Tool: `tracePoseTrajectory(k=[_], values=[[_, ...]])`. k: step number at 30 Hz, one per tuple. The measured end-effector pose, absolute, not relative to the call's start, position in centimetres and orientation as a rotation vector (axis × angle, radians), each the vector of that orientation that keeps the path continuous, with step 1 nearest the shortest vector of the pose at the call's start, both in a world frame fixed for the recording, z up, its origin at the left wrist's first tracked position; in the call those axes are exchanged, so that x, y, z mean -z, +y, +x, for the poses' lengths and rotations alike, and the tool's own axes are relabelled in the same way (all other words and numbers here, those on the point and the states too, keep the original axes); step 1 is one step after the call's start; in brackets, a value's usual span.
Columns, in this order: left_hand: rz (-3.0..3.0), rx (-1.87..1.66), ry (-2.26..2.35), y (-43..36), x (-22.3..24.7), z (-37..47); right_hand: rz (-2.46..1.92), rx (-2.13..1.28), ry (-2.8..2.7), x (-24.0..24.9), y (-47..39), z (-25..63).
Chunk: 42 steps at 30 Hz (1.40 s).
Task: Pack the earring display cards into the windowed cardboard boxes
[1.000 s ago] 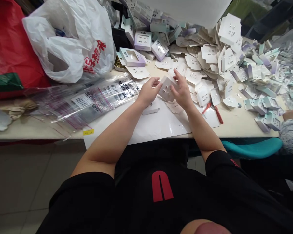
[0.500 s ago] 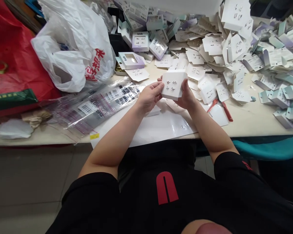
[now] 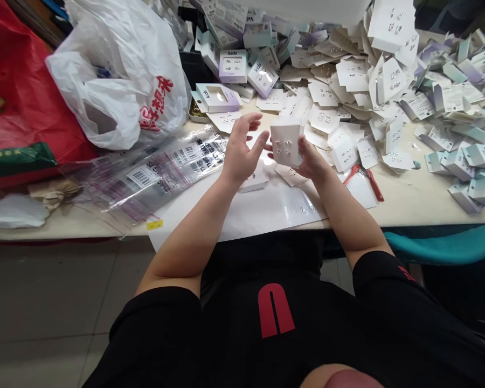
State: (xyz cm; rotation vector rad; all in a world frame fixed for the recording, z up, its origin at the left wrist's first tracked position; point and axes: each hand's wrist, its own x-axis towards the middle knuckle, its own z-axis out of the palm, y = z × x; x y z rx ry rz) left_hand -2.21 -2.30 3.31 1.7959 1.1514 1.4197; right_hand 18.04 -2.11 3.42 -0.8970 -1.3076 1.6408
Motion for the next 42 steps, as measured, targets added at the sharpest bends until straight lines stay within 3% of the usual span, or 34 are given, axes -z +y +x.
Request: tracePoseTrajectory(k=[14,20,28,36,42], values=[[1.820,-1.284,0.865,-2.2,-3.7,-2.3,-0.841,-1.885,-1.356,-3.9,-2.7,17.8],[1.892,-1.122,0.808,-2.5,-3.8,-1.9,-0.846,-1.821,-1.404,-3.9,-2.6,18.0],[1.802,-1.213,0.744,-2.3,-3.6,-2.3,-0.945,-1.897,-1.399,-4.9,-2.7,18.7],[1.649,-1.083,1.475,7.2,-5.4,-9.6,-0.976,-1.617,-1.177,-4.9,-1.6,18.7],[1.780,-0.879,1.675,16.7,-5.2,-11.5,-1.008,-1.631,-1.124,-4.7,-1.4,18.5]])
